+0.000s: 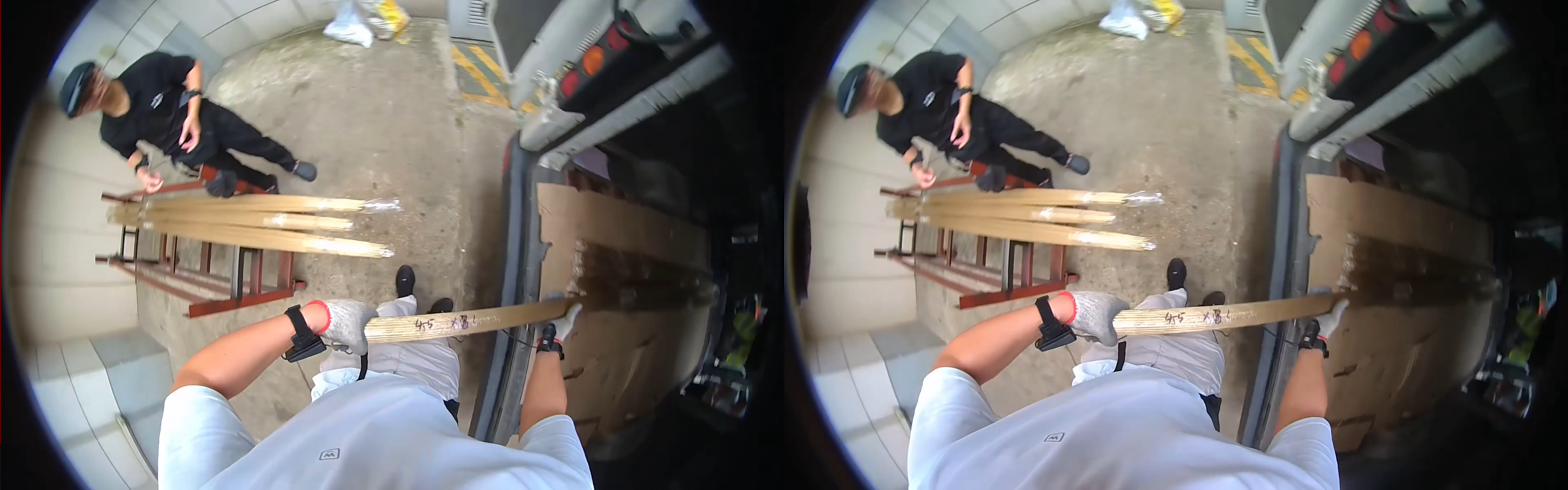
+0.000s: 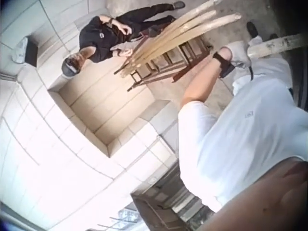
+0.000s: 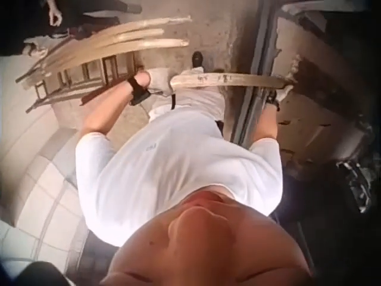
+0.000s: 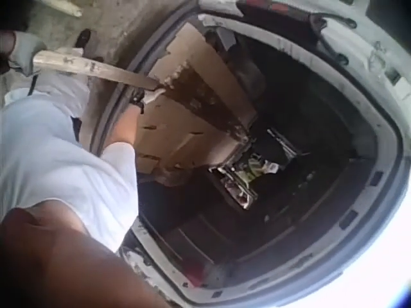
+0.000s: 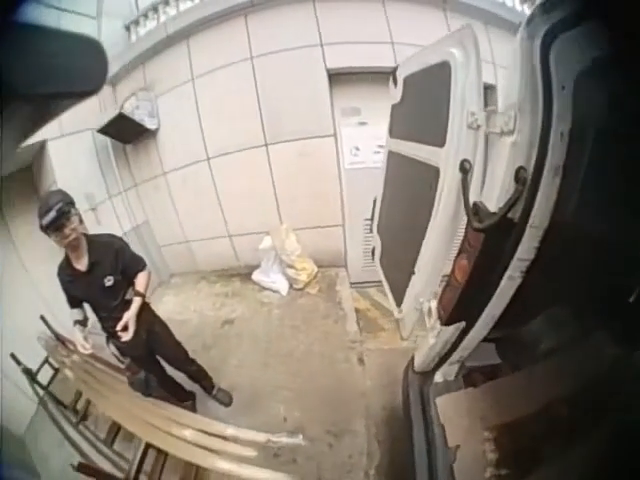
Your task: Unloading long planks from the back of a van and placing them onto a metal rack.
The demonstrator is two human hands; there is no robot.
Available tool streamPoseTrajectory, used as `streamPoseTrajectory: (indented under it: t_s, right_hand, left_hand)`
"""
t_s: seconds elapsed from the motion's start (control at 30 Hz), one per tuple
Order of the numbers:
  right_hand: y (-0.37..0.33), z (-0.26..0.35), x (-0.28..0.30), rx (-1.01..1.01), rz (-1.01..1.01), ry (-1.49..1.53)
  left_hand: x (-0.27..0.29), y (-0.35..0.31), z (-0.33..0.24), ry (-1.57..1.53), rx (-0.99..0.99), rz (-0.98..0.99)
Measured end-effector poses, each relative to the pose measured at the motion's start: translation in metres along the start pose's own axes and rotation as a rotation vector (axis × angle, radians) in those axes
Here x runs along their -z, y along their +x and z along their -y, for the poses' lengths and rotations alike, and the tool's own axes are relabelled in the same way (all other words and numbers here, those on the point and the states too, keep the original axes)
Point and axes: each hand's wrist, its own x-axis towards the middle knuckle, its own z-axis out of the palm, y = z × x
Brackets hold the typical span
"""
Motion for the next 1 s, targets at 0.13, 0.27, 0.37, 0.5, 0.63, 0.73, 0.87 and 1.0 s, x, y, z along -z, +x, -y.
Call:
streamPoseTrajectory:
  t_s: [0.13, 0.27, 0.37, 0.5, 0.63, 0.73, 0.87, 1.0]
  right_hand:
    - [0.016, 0.001, 0.012, -0.125, -0.065, -0.049]
    - [0.012, -0.007, 0.016, -0.057, -0.151, -0.173]
    - [0.020, -0.020, 0.021, -0.168, -0.087, -0.254]
    - [0.028, -0.064, 0.014, -0.212, -0.128, -0.240]
    - [-0.001, -0.127, -0.036, -0.195, -0.251, -0.279]
    - [-0.041, -0.191, -0.101, -0.188, -0.360, -0.230]
    - [-0.104, -0.295, -0.189, -0.214, -0.394, -0.128]
    - [-0.167, -0.398, -0.248, -0.463, -0.201, -0.150]
  left_hand:
    - [-0.017, -0.001, 0.031, 0.029, -0.039, -0.061]
    - [-0.033, -0.014, 0.117, -0.263, -0.157, -0.463]
    - [-0.079, -0.037, 0.183, -1.301, -0.124, -0.688]
    - [-0.146, -0.013, 0.204, -1.312, 0.009, -0.482]
    - [-0.166, 0.058, 0.205, -1.484, -0.209, -0.349]
    - [-0.146, 0.108, 0.210, -1.604, -0.324, -0.383]
    - [-0.102, 0.141, 0.216, -2.221, -0.781, -0.346]
    - [-0.039, 0.119, 0.269, -2.488, -0.971, -0.638]
